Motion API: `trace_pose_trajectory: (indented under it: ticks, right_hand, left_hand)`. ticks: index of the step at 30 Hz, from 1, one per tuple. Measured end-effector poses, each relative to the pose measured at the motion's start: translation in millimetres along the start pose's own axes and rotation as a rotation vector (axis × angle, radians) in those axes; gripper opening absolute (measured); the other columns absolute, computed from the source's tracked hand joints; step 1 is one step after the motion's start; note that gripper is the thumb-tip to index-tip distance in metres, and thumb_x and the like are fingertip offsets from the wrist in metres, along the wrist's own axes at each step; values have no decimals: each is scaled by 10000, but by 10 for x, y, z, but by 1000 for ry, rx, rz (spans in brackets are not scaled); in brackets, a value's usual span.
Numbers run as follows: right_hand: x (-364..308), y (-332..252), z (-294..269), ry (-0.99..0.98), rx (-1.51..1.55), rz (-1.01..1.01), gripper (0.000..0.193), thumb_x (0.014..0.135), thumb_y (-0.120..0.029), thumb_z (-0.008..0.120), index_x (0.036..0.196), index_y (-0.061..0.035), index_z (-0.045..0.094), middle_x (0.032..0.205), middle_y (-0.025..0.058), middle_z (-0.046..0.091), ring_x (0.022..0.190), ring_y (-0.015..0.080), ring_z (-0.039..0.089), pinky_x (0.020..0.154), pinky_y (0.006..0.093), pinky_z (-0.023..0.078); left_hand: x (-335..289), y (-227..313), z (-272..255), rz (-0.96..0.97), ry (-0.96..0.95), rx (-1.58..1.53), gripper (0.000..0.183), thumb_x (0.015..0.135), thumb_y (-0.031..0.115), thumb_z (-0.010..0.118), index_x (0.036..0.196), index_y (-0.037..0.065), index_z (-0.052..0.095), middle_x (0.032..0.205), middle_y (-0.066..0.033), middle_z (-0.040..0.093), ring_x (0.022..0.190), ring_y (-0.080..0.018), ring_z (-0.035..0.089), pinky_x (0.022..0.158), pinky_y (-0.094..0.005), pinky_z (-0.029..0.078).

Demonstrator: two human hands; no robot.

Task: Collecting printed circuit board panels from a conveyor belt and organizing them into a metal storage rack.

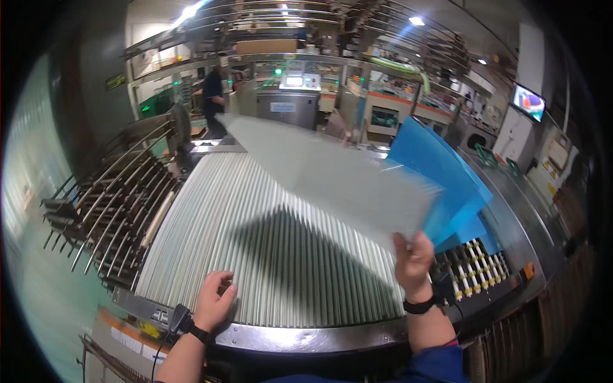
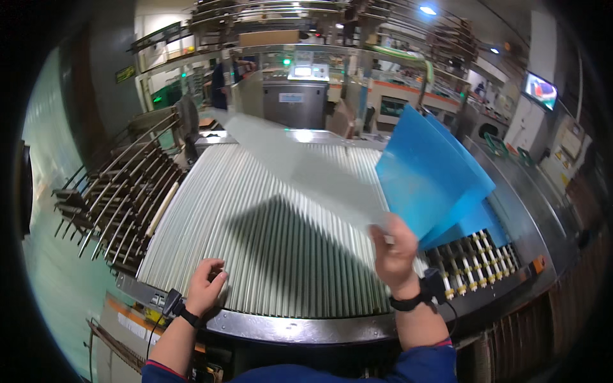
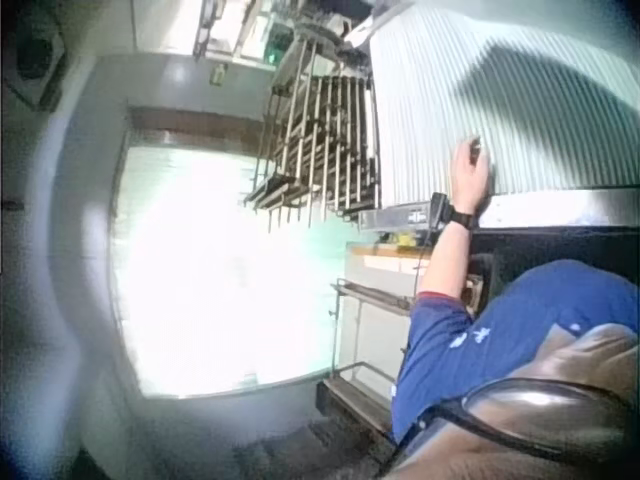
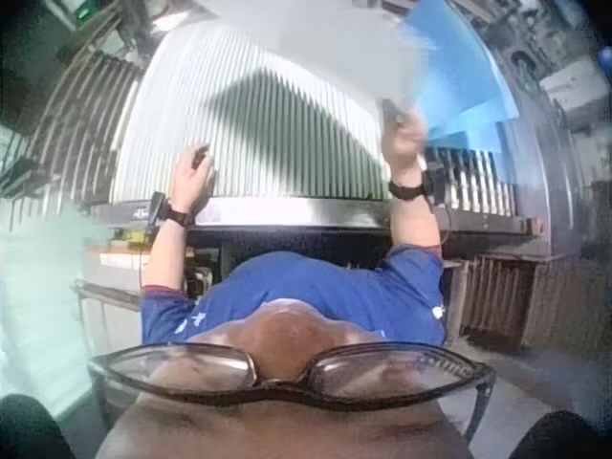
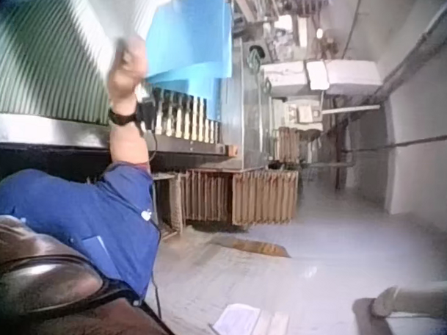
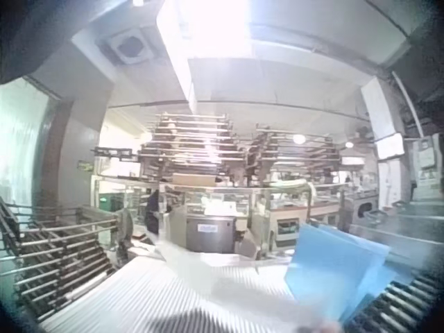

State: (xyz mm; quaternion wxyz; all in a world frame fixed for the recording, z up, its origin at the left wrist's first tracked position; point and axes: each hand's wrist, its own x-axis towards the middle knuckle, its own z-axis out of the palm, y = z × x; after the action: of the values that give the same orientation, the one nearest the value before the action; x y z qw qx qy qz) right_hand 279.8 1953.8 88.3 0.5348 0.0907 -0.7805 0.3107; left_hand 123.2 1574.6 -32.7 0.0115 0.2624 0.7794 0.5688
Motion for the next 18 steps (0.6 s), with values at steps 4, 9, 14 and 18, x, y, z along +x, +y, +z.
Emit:
trace_pose_trajectory:
  ticks: [4, 9, 14, 18]
  right_hand:
    - [14, -243, 431, -397, -411, -353, 286, 796, -51, 622, 1076, -56, 680, 974, 98, 712, 848, 259, 695, 722, 375, 566]
    - [-403, -439, 806, -615, -437, -328, 293, 828, -175, 613, 1103, -92, 671, 1005, 48, 679, 890, 204, 665, 734, 349, 539]
    - [-420, -553, 767, -737, -178, -304, 249, 884, -189, 615, 1101, -74, 660, 998, 79, 671, 871, 237, 660, 727, 377, 548]
    - [-151, -308, 155, -537, -57, -220, 366, 893, -200, 717, 1222, -57, 643, 1188, 154, 667, 1120, 326, 648, 902, 431, 557]
  left_hand:
    - [-140, 346, 68, 577, 23, 464, 270, 785, 65, 689, 1054, 56, 670, 1097, -131, 647, 1019, -331, 619, 888, -437, 498]
    - [-287, 924, 287, 1063, -39, 667, 324, 794, 156, 727, 1118, 161, 712, 1116, -5, 658, 1076, -265, 605, 989, -446, 465]
    - [-14, 1066, 400, 679, -124, 1043, 382, 846, 143, 652, 1228, 139, 643, 1217, -73, 633, 1116, -286, 617, 999, -454, 467]
    - [94, 978, 162, 530, -154, 937, 340, 829, 43, 611, 1162, 80, 674, 1176, -161, 675, 1113, -344, 641, 941, -454, 502]
